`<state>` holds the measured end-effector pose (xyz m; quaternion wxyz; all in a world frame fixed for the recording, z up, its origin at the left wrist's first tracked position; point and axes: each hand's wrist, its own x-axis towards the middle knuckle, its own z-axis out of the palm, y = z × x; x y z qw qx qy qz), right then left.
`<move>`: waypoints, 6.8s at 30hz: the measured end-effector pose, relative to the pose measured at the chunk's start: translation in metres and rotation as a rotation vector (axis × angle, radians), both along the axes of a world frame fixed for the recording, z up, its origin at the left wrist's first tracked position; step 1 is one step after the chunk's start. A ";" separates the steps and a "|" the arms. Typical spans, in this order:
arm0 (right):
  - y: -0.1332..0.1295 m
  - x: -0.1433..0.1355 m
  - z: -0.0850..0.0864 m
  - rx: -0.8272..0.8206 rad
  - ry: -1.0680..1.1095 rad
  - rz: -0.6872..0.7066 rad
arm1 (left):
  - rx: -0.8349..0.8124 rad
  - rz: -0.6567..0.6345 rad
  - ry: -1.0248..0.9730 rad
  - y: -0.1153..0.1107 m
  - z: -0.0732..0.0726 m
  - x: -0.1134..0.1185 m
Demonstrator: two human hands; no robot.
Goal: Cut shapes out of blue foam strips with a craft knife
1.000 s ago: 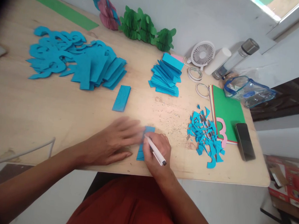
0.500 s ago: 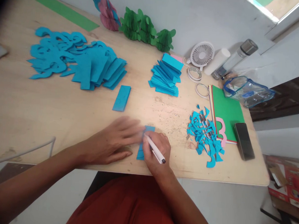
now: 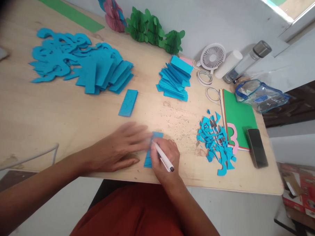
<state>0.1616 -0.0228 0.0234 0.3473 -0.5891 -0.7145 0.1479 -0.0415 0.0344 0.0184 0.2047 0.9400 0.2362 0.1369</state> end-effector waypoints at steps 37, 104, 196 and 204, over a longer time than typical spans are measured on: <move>-0.016 0.003 0.002 0.019 -0.014 -0.030 | 0.065 0.001 0.007 0.000 -0.003 0.000; -0.014 0.003 0.003 0.019 0.007 0.004 | 0.057 -0.025 -0.027 -0.001 -0.006 -0.002; -0.011 0.018 -0.023 0.063 0.888 -0.259 | 0.248 0.800 -0.003 -0.053 -0.016 0.070; -0.013 0.018 -0.023 0.064 0.863 -0.271 | 0.238 0.839 0.006 -0.049 -0.020 0.068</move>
